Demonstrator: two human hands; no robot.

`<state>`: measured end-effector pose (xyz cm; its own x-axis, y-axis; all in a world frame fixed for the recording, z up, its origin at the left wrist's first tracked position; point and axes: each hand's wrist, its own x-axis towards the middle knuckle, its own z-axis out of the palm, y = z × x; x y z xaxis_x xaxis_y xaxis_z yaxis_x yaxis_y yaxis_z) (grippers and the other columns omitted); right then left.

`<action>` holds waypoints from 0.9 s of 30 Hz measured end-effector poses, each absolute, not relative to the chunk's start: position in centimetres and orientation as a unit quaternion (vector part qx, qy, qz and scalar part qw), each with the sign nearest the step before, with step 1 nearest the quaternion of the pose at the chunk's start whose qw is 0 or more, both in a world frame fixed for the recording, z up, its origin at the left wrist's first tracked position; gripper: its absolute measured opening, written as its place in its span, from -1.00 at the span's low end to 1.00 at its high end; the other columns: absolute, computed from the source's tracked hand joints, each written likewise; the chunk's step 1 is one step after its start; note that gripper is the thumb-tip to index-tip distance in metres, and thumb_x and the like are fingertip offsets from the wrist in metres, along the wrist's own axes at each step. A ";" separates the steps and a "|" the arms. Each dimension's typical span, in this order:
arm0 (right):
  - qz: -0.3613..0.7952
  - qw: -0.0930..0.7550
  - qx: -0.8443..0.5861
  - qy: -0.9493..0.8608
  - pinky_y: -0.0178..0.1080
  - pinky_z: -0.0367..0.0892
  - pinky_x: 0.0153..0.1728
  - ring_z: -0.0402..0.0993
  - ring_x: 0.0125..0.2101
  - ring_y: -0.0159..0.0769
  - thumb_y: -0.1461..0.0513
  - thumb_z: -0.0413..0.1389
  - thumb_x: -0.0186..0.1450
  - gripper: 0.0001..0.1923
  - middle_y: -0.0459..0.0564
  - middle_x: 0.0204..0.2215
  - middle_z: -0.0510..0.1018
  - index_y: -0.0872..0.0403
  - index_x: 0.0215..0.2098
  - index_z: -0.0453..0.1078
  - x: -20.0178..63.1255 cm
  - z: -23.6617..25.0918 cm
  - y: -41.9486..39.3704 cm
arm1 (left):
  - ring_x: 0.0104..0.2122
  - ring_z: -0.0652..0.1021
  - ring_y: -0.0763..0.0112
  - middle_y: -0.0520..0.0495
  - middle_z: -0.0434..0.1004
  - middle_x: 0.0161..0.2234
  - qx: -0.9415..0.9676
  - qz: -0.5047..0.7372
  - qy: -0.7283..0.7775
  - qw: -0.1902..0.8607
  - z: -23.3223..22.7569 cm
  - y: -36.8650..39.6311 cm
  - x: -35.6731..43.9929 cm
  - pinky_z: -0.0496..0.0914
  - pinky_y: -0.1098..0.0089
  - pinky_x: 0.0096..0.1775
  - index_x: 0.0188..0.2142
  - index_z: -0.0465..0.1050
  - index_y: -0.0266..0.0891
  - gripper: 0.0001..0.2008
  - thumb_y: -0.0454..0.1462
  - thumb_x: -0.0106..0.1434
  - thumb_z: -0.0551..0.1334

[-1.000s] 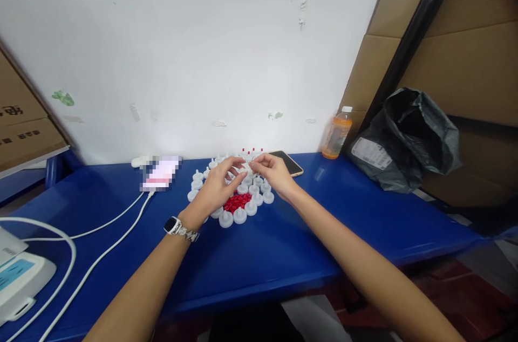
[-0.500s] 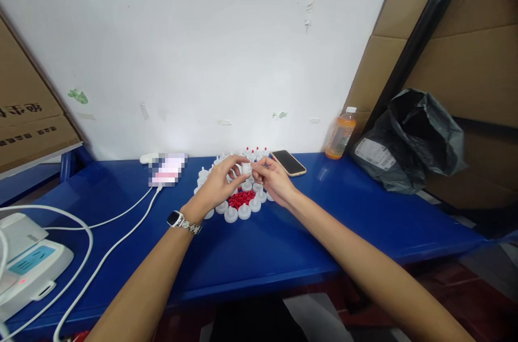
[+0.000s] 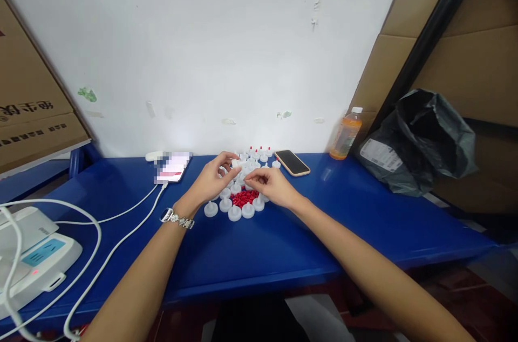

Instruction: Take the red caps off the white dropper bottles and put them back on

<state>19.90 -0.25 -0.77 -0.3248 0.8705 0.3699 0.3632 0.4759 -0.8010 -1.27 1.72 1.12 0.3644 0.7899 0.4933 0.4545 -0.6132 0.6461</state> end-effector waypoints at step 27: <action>0.058 0.359 -0.591 -0.720 -0.25 0.28 -0.24 0.51 -0.33 -0.27 0.23 0.12 0.25 -0.85 -0.01 -0.36 0.64 0.07 -0.30 0.53 26.8 1.3 6.5 | -0.14 0.52 0.16 -0.11 0.56 -0.14 0.834 0.357 0.408 0.104 0.9 3.9 4.0 0.37 0.19 -0.14 -0.16 0.46 -0.15 -0.69 -0.01 0.37 0.10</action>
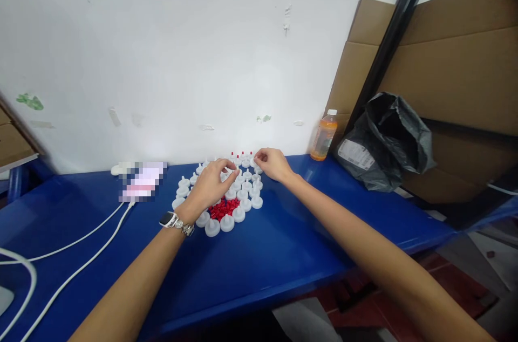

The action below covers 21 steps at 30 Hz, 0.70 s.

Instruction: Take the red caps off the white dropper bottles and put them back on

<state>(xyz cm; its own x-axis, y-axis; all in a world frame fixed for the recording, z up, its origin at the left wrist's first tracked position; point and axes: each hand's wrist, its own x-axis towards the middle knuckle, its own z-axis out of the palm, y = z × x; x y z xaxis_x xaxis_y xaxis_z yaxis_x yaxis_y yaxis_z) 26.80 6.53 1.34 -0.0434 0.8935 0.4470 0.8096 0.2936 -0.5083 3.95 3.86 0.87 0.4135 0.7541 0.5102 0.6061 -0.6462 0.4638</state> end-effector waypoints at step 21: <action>0.047 0.266 -0.637 -0.722 -0.24 0.31 -0.21 0.54 -0.29 -0.23 0.27 0.10 0.25 -0.84 0.07 -0.32 0.66 0.10 -0.28 0.52 27.4 0.2 8.4 | -0.07 0.49 0.11 -0.11 0.52 -0.12 0.858 0.330 0.386 0.072 0.0 3.2 4.2 0.31 0.10 0.00 -0.22 0.45 -0.16 -0.73 -0.07 0.39 0.08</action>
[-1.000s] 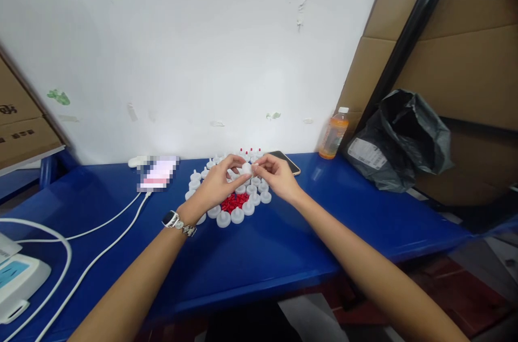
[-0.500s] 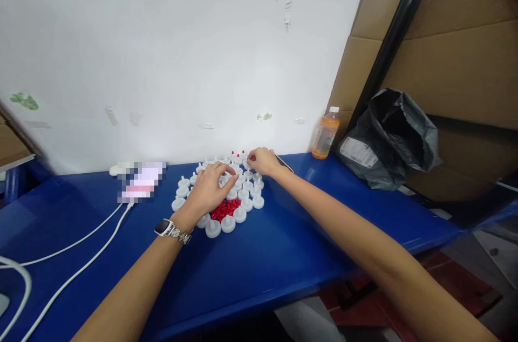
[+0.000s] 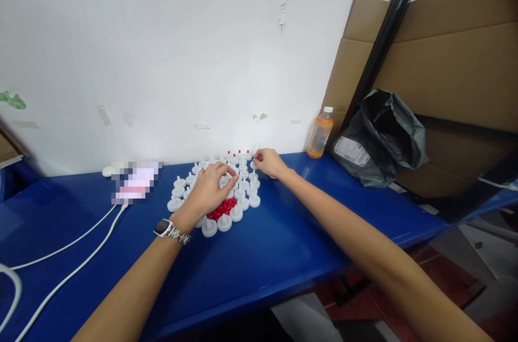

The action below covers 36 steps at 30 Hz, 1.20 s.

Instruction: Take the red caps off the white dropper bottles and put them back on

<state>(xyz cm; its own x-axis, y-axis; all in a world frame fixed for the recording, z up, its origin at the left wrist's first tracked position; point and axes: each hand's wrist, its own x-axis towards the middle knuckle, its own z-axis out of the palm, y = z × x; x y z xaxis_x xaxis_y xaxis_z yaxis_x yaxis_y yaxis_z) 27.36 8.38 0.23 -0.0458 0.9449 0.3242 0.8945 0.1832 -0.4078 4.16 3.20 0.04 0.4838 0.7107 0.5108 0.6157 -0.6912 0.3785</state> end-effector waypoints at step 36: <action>0.244 0.422 -0.393 -0.779 -0.24 0.23 -0.29 0.41 -0.34 -0.31 0.21 0.11 0.32 -0.80 -0.02 -0.28 0.62 0.03 -0.21 0.57 19.8 -0.4 -1.0 | -0.25 0.51 0.34 -0.04 0.52 -0.25 0.809 0.393 0.378 0.219 0.9 2.0 -0.1 0.37 0.35 -0.26 0.02 0.44 -0.13 -0.65 -0.03 0.35 0.18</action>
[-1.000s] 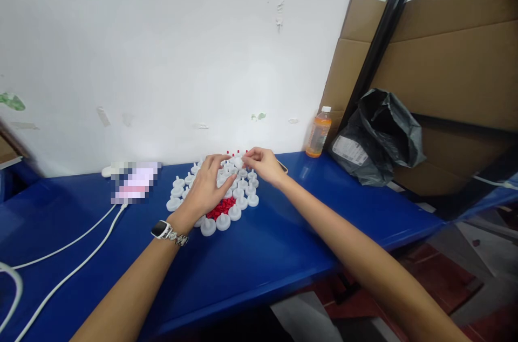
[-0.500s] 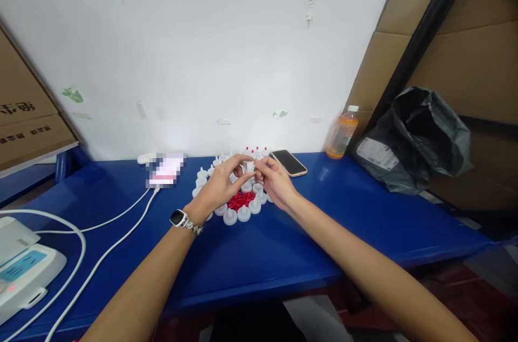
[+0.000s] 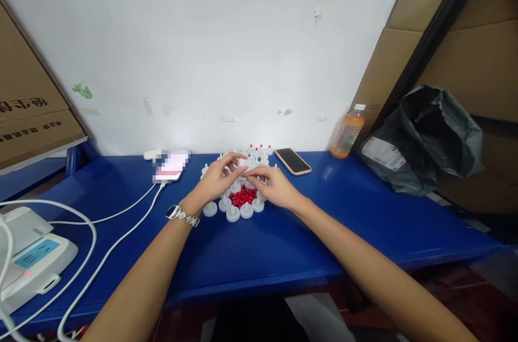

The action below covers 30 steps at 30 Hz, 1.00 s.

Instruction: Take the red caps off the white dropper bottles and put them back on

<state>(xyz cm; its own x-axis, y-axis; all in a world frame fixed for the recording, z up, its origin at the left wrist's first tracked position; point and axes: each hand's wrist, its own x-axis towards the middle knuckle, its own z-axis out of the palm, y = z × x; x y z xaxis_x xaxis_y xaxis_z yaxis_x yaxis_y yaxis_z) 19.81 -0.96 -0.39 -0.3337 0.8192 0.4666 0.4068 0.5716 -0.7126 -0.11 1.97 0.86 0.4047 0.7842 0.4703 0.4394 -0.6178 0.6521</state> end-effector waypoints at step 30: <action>0.054 0.261 -0.658 -0.704 -0.29 0.33 -0.26 0.54 -0.30 -0.23 0.16 0.10 0.29 -0.74 0.09 -0.28 0.64 0.11 -0.13 0.50 26.2 0.1 12.1 | -0.09 0.50 0.16 -0.09 0.50 -0.13 0.848 0.325 0.405 0.105 -0.1 3.8 4.2 0.36 0.19 -0.11 -0.18 0.48 -0.14 -0.72 -0.05 0.38 0.09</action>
<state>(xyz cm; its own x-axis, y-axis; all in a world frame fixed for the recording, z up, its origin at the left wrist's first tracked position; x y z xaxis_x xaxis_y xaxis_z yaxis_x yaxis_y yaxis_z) 26.20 12.12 0.05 0.0028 0.9551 0.2963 0.8983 0.1278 -0.4204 4.25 3.81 -0.10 0.4612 0.7547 0.4666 0.6178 -0.6506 0.4416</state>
